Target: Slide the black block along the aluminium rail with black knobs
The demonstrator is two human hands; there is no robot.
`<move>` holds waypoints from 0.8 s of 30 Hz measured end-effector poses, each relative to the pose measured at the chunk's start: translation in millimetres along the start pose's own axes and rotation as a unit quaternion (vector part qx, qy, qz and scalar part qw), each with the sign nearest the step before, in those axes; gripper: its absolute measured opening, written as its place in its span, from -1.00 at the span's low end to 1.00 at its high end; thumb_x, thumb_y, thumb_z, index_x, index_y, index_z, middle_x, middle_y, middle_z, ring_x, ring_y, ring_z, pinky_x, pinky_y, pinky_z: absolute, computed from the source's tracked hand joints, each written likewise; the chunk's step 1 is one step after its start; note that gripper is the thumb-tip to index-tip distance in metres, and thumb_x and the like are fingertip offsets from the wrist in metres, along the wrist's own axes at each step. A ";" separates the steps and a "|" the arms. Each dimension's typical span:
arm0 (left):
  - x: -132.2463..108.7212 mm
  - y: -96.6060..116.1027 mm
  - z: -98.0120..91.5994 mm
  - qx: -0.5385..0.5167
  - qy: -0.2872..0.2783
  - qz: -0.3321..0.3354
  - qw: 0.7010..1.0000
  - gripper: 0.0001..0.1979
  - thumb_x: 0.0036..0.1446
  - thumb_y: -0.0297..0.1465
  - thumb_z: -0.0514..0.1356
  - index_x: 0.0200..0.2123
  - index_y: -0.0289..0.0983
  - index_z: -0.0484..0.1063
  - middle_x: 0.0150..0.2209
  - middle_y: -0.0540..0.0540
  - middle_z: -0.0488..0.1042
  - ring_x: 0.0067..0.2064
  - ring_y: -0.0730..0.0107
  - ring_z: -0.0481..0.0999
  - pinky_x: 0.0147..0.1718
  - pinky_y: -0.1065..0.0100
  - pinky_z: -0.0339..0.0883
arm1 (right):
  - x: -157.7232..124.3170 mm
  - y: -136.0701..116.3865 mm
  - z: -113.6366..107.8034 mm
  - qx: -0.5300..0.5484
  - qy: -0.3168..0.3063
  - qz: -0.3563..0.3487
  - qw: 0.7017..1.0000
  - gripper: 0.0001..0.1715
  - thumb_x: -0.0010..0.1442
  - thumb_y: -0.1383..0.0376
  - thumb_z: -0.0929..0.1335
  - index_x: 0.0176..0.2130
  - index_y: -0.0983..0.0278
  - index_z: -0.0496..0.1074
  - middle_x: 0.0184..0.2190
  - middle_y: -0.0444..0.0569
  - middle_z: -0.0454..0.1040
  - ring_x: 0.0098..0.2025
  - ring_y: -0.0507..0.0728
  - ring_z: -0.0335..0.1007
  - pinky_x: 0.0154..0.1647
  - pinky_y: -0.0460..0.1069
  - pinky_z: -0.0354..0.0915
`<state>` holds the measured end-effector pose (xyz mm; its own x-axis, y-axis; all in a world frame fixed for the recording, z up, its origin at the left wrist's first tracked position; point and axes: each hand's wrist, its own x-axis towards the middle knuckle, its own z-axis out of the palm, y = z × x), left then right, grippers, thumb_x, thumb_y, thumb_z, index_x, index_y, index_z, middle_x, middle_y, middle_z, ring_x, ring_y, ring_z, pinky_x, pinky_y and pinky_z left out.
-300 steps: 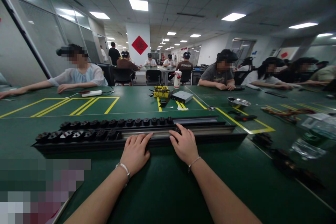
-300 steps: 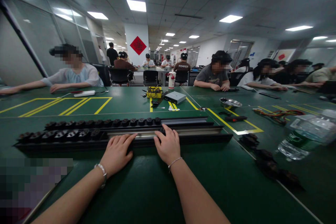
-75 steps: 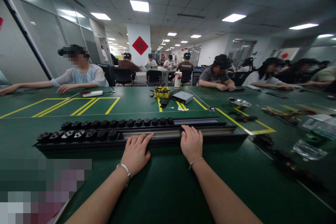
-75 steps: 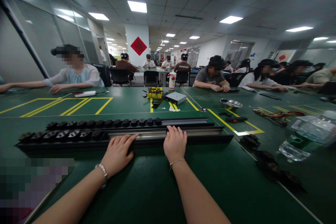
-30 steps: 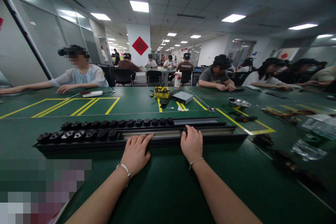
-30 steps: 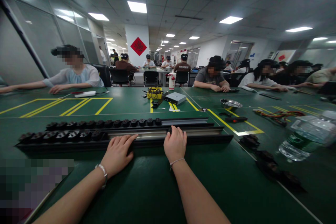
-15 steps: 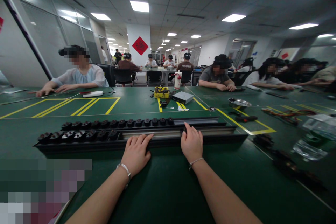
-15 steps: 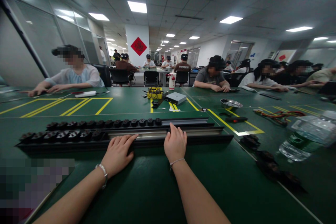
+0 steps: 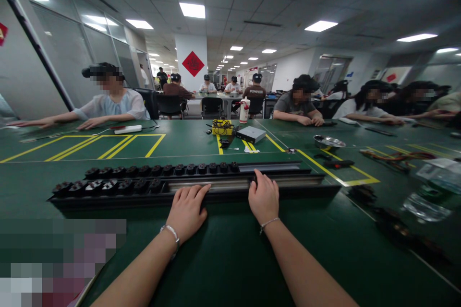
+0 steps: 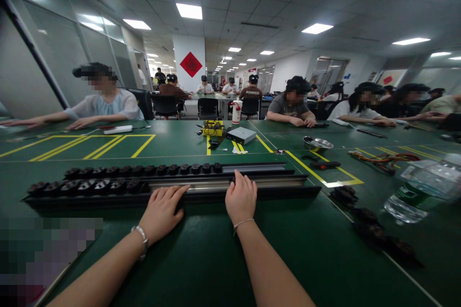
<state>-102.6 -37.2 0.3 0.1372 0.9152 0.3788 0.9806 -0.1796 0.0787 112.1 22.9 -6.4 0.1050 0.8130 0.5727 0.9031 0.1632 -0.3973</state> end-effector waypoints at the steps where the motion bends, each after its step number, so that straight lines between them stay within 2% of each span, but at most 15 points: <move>1: 0.0 0.2 -0.3 0.000 -0.001 -0.001 1.000 -0.41 -0.01 -0.40 0.07 0.15 -0.07 0.15 0.02 -0.05 0.34 0.03 0.21 0.25 0.09 0.17 -0.04 | 0.0 0.0 0.0 -0.002 0.001 0.002 1.000 -0.51 0.18 0.34 0.14 0.09 0.34 0.27 -0.01 0.09 0.40 0.12 0.18 0.17 0.18 0.14 -0.09; 7: -0.5 0.6 -0.9 0.000 0.000 -0.001 1.000 -0.40 -0.02 -0.41 0.07 0.15 -0.07 0.14 0.03 -0.05 0.35 0.03 0.20 0.25 0.08 0.16 -0.03 | 0.8 0.5 0.2 -0.004 0.003 -0.001 1.000 -0.54 0.18 0.33 0.14 0.03 0.36 0.32 -0.03 0.11 0.41 0.12 0.20 0.17 0.17 0.14 -0.07; 19: -0.6 -0.9 0.4 0.010 0.004 0.004 1.000 -0.40 -0.02 -0.40 0.08 0.15 -0.07 0.14 0.03 -0.05 0.35 0.02 0.21 0.25 0.07 0.17 -0.03 | 0.9 -0.6 -2.0 0.001 0.003 0.008 1.000 -0.54 0.16 0.35 0.15 0.03 0.39 0.31 -0.03 0.10 0.41 0.10 0.19 0.19 0.16 0.10 -0.06; 24: -0.5 0.2 -1.0 0.011 -0.005 -0.002 1.000 -0.40 -0.02 -0.40 0.08 0.15 -0.07 0.14 0.03 -0.05 0.34 0.02 0.20 0.25 0.08 0.17 -0.03 | 0.6 0.6 -1.1 0.001 0.009 -0.010 1.000 -0.51 0.16 0.37 0.16 0.07 0.30 0.30 -0.01 0.07 0.40 0.10 0.16 0.20 0.15 0.11 -0.04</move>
<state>-102.6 -38.0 1.0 0.1343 0.9196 0.3693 0.9840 -0.1677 0.0599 113.2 22.8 -5.5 0.0953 0.7991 0.5936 0.9038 0.1805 -0.3881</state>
